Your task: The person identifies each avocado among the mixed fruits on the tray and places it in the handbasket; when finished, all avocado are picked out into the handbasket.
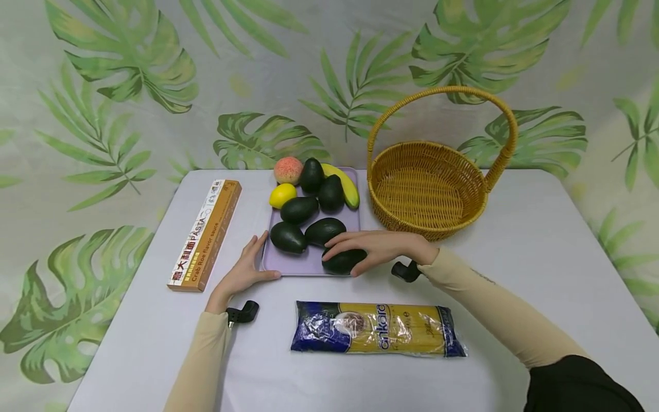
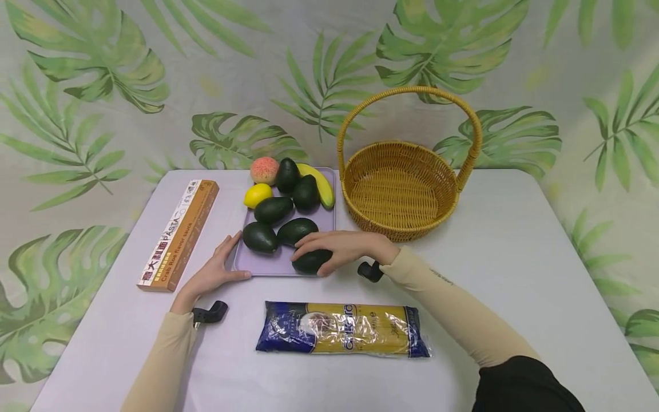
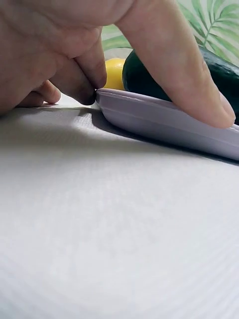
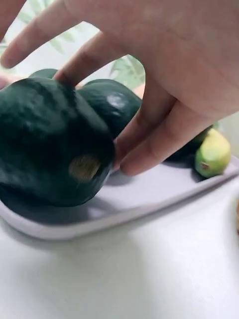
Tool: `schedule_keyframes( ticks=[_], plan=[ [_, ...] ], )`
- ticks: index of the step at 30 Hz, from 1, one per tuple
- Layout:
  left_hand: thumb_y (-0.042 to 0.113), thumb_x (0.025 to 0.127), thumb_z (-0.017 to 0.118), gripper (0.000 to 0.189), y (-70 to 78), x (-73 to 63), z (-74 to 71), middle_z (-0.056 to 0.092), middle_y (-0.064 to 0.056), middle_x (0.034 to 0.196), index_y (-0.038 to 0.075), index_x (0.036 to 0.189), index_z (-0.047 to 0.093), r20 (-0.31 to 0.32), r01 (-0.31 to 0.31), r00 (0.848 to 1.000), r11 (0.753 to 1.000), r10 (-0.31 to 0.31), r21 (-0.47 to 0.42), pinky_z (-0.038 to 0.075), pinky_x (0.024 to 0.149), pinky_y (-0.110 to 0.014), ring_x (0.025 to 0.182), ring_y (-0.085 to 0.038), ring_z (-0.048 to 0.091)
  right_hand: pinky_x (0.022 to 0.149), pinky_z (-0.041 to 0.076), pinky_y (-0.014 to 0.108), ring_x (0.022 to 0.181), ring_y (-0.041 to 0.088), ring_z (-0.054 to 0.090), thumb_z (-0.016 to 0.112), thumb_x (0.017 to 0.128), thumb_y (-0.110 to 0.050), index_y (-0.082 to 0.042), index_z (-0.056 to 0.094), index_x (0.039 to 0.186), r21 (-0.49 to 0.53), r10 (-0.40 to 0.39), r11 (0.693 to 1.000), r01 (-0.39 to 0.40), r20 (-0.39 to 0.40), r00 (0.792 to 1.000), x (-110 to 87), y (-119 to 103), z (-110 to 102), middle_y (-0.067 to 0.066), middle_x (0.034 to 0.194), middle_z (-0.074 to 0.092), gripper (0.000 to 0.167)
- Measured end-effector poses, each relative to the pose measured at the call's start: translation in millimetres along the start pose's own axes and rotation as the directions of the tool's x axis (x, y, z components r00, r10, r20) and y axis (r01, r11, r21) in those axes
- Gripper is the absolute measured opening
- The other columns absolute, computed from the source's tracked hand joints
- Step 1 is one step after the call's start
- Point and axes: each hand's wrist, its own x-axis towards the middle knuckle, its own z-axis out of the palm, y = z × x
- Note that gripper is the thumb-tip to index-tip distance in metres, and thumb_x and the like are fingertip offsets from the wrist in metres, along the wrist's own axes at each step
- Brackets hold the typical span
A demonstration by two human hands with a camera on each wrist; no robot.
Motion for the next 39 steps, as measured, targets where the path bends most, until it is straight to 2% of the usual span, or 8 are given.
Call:
schedule_keyframes(
  ticks=[5,10,18,20,25,28,32,39],
  plan=[
    [0.026,0.077,0.08,0.105,1.4,-0.1,-0.5,-0.005,-0.028,0.155,0.011,0.155,0.011,-0.005,-0.001,1.0,1.0,0.001,-0.001,0.008,0.108,-0.064,0.14,-0.047,-0.001,0.105,0.033,0.045,0.134,0.029,0.034,0.066,0.088,-0.01,-0.02,0.051,0.139,-0.085,0.031,0.996,-0.029,0.026,0.999,13.4,-2,3,0.013,0.152,0.029,0.054],
    [0.026,0.077,0.08,0.105,0.2,0.2,0.6,-0.005,-0.028,0.155,0.011,0.155,0.012,-0.01,0.007,1.0,1.0,-0.007,-0.007,0.008,0.107,-0.064,0.14,-0.047,-0.001,0.098,0.038,0.043,0.128,0.031,0.041,0.066,0.085,-0.004,-0.021,0.056,0.134,-0.089,0.049,0.995,-0.051,-0.026,0.998,15.5,0,8,0.011,0.148,0.034,0.053],
    [0.029,0.077,0.08,0.105,-0.9,-0.2,2.1,-0.003,-0.027,0.155,0.011,0.155,0.013,-0.023,-0.005,1.0,1.0,0.006,0.012,0.009,0.108,-0.063,0.141,-0.045,0.0,0.104,0.033,0.045,0.133,0.029,0.032,0.068,0.084,-0.001,-0.015,0.058,0.131,0.134,0.002,0.991,0.017,-0.14,0.99,-4.5,11,10,0.011,0.144,0.038,0.05],
    [0.029,0.077,0.08,0.105,-0.6,-0.4,1.9,-0.003,-0.026,0.155,0.011,0.155,0.013,-0.024,-0.005,1.0,1.0,0.005,0.01,0.009,0.108,-0.063,0.141,-0.044,-0.001,0.104,0.032,0.047,0.133,0.028,0.031,0.068,0.084,-0.003,-0.014,0.058,0.131,0.211,0.009,0.977,0.028,-0.171,0.985,-12.1,13,10,0.011,0.144,0.038,0.049],
    [0.029,0.077,0.08,0.105,0.3,-0.3,1.8,-0.003,-0.027,0.155,0.01,0.154,0.012,-0.023,-0.01,1.0,1.0,0.011,0.013,0.009,0.108,-0.064,0.141,-0.044,-0.001,0.104,0.03,0.051,0.135,0.025,0.028,0.068,0.087,-0.009,-0.014,0.055,0.134,0.399,0.072,0.916,0.033,-0.246,0.967,-33.9,13,4,0.009,0.147,0.036,0.049],
    [0.028,0.077,0.08,0.104,0.8,-0.2,2.2,-0.003,-0.026,0.155,0.01,0.154,0.013,-0.023,-0.012,1.0,1.0,0.012,0.014,0.009,0.108,-0.063,0.141,-0.044,-0.001,0.103,0.032,0.051,0.134,0.025,0.029,0.068,0.088,-0.01,-0.015,0.052,0.136,0.488,0.117,0.871,0.048,-0.302,0.946,-47.6,12,-1,0.005,0.148,0.035,0.051],
    [0.028,0.077,0.08,0.104,1.9,-1.0,2.3,-0.002,-0.026,0.155,0.009,0.154,0.013,-0.024,-0.018,1.0,1.0,0.018,0.012,0.009,0.108,-0.063,0.141,-0.043,-0.001,0.1,0.038,0.046,0.13,0.028,0.034,0.067,0.087,-0.005,-0.014,0.05,0.136,0.573,0.175,0.814,0.09,-0.391,0.903,-65.7,12,-11,0.006,0.148,0.032,0.052],
    [0.029,0.077,0.08,0.104,1.5,-1.8,2.2,-0.002,-0.028,0.155,0.008,0.154,0.013,-0.024,-0.031,0.999,0.999,0.032,0.011,0.009,0.107,-0.064,0.141,-0.044,-0.001,0.089,0.048,0.033,0.115,0.029,0.05,0.06,0.09,-0.002,-0.023,0.046,0.134,0.652,0.356,0.754,0.082,-0.51,0.783,-96.0,17,-32,0.007,0.148,0.023,0.05]
  ],
)
